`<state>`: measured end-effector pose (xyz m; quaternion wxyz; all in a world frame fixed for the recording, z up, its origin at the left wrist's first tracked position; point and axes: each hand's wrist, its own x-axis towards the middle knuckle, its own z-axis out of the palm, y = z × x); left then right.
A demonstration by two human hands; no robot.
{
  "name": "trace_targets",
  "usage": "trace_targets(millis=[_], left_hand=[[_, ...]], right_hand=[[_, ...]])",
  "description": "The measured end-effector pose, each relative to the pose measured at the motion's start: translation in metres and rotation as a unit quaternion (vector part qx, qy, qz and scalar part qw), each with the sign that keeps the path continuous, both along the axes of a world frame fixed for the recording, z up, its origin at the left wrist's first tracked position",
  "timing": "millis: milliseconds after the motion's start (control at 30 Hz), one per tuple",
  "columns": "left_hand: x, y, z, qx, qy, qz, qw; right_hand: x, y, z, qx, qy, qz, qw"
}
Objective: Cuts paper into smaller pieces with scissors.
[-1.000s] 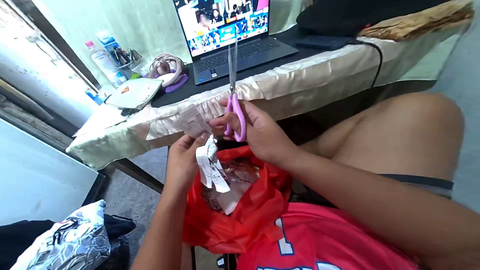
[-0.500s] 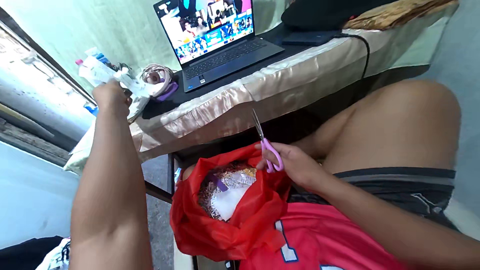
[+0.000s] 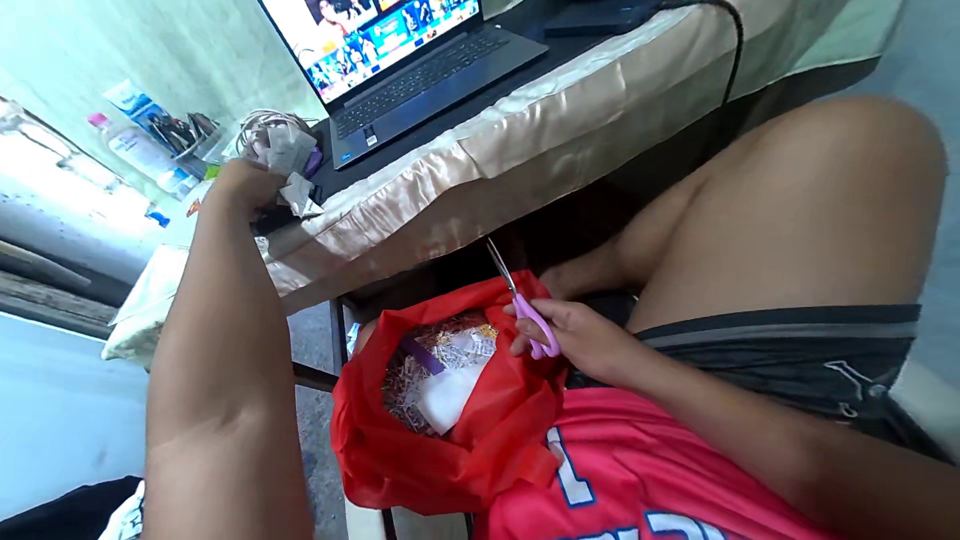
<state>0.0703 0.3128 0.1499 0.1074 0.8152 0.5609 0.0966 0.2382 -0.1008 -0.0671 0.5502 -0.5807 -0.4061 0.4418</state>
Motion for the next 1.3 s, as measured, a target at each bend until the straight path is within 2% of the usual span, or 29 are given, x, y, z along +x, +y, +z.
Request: trace_targets(millis=[100,200,300,567,700,800,933,1100,1167,1233,1300], left_hand=[[-0.009,0.010,0.001,0.074,0.032,0.005,0.997],[-0.019,0.010,0.006,0.117,0.013,-0.014,0.993],[-0.022,0.003,0.006,0.126,-0.011,-0.053,0.991],[-0.015,-0.006,0.011,0.155,-0.057,-0.044,0.985],[-0.011,-0.018,0.016,0.166,-0.079,0.040,0.982],[-0.016,-0.021,0.013,0.106,-0.040,0.070,0.991],[-0.028,-0.014,0.009,0.085,-0.024,0.016,0.996],[-0.029,-0.025,0.012,0.170,-0.098,-0.075,0.978],[-0.015,-0.034,0.013,0.133,-0.056,-0.103,0.984],[-0.005,-0.032,0.008,0.102,0.043,-0.106,0.988],[0.000,-0.026,0.008,0.115,0.110,-0.097,0.982]], right_hand=[[-0.002,-0.003,-0.003,-0.009,0.006,0.000,1.000],[-0.002,-0.003,-0.004,-0.014,0.012,0.007,1.000],[-0.002,-0.002,-0.007,-0.017,0.007,0.011,1.000],[-0.003,-0.004,-0.010,-0.023,0.008,0.012,1.000],[-0.003,-0.003,-0.009,-0.029,0.011,0.013,0.999],[-0.005,-0.003,-0.009,-0.030,0.013,0.011,0.999],[-0.005,-0.002,-0.011,-0.036,0.004,0.015,0.999],[-0.007,-0.001,-0.010,-0.041,-0.002,0.021,0.999],[-0.008,-0.002,-0.008,-0.049,-0.005,0.014,0.999],[-0.011,-0.004,-0.002,-0.056,-0.009,0.011,0.998],[-0.011,-0.003,-0.004,-0.046,-0.009,0.011,0.999]])
